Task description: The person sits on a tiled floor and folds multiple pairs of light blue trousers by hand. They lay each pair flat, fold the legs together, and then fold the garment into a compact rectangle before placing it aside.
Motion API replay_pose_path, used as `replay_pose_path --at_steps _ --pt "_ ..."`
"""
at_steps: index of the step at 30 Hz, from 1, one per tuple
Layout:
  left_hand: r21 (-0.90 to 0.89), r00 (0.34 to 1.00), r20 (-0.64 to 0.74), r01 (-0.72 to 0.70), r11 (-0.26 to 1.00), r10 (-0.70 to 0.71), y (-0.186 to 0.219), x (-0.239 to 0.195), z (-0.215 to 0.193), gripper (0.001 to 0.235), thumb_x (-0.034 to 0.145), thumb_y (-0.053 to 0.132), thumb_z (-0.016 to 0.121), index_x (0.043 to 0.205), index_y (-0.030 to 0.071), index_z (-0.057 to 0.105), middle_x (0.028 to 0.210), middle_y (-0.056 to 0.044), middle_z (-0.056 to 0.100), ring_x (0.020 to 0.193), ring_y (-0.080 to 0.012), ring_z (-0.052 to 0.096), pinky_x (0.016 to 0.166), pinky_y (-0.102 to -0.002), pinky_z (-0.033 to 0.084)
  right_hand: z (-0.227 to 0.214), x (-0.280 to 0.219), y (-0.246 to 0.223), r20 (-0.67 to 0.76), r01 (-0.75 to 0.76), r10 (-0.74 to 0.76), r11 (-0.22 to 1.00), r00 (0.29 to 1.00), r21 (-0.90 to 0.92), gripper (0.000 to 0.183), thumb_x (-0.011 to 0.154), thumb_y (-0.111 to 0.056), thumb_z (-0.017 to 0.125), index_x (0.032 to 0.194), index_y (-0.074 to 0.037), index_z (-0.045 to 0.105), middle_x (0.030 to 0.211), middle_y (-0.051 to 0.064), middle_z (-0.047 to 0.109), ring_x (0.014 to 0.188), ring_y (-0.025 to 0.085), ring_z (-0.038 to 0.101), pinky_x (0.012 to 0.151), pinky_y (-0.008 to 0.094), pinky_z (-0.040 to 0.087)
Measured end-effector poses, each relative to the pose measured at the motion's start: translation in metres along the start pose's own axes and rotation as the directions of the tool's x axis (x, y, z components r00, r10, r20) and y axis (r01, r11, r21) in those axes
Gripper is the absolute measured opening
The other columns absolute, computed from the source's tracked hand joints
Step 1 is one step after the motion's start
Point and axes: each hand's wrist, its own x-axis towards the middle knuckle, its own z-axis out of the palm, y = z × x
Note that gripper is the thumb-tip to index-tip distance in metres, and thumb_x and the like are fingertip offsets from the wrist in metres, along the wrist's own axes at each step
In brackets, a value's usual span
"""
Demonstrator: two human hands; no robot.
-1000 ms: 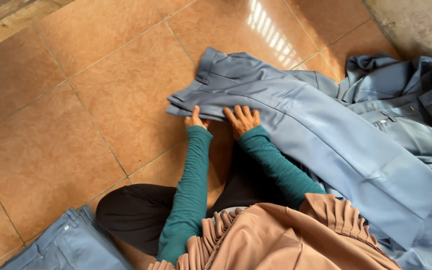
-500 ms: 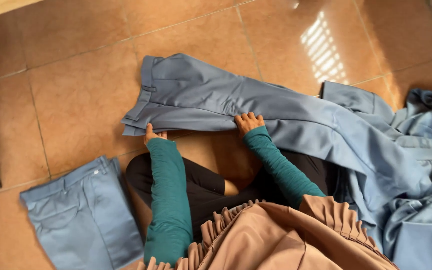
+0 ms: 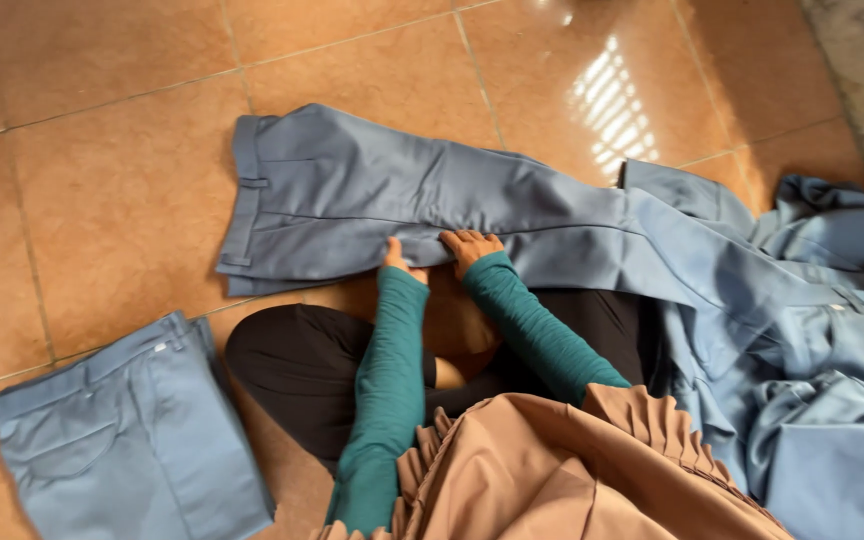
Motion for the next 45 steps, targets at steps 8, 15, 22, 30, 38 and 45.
replay_pose_path --at_steps 8,15,22,30,38,45 --pt "-0.193 0.983 -0.019 -0.180 0.965 0.180 0.152 0.025 -0.063 0.047 0.093 0.040 0.072 0.113 -0.002 0.067 0.111 -0.024 0.075 0.104 -0.0395 0.074 0.096 -0.056 0.063 -0.053 -0.021 -0.024 -0.213 0.104 -0.119 0.991 0.970 -0.080 0.050 0.100 -0.025 0.052 0.148 -0.031 0.039 0.134 0.000 0.057 0.133 0.021 0.051 0.105 0.046 0.037" --pt "-0.203 0.933 -0.207 -0.335 0.920 0.294 0.298 0.110 -0.213 0.073 0.084 0.059 0.074 0.132 0.007 0.056 0.125 -0.018 0.072 0.113 -0.0272 0.074 0.094 -0.042 0.067 -0.025 -0.018 -0.008 -0.026 0.077 -0.080 0.993 0.996 -0.093 0.069 0.091 -0.012 0.058 0.152 -0.033 0.035 0.152 0.001 0.045 0.145 0.024 0.037 0.107 0.056 0.033" --pt "0.461 0.844 -0.267 -0.312 0.831 0.465 0.282 0.075 -0.211 0.079 0.086 0.060 0.069 0.141 0.009 0.043 0.136 -0.015 0.058 0.124 -0.0265 0.060 0.103 -0.041 0.053 -0.036 -0.001 -0.002 0.326 0.041 -0.042 0.999 0.944 0.010 0.091 0.085 -0.006 0.060 0.160 -0.041 0.023 0.173 -0.011 0.007 0.160 0.024 0.006 0.117 0.061 0.037" --pt "0.957 0.773 -0.158 -0.035 0.290 0.614 0.254 0.039 -0.183 0.086 0.089 0.061 0.062 0.150 0.011 0.027 0.149 -0.012 0.043 0.136 -0.0255 0.045 0.113 -0.040 0.037 -0.078 -0.017 0.040 0.314 -0.048 0.136 0.961 0.940 -0.274 0.090 0.094 -0.006 0.054 0.164 -0.045 0.012 0.175 0.001 0.009 0.159 0.034 0.012 0.116 0.077 0.006" --pt "0.764 0.758 0.093 0.362 -0.535 0.646 0.304 -0.012 -0.186 0.096 0.091 0.062 0.053 0.162 0.014 0.009 0.164 -0.009 0.024 0.150 -0.0243 0.026 0.126 -0.039 0.018 -0.021 0.018 0.089 0.180 -0.129 0.177 0.960 0.968 -0.250 0.073 0.100 -0.008 0.046 0.163 -0.035 0.020 0.168 0.004 0.030 0.152 0.036 0.029 0.117 0.075 0.008" --pt "0.975 0.587 0.085 0.119 -0.190 0.805 0.308 0.026 -0.188 0.079 0.097 0.046 0.060 0.161 0.029 0.016 0.167 -0.002 0.023 0.154 -0.0216 0.024 0.128 -0.041 0.019 -0.024 0.036 0.117 0.395 -0.212 0.180 0.976 0.901 0.039 0.113 0.082 -0.017 0.076 0.162 -0.049 0.003 0.173 -0.007 -0.005 0.159 0.028 -0.007 0.118 0.075 0.010"
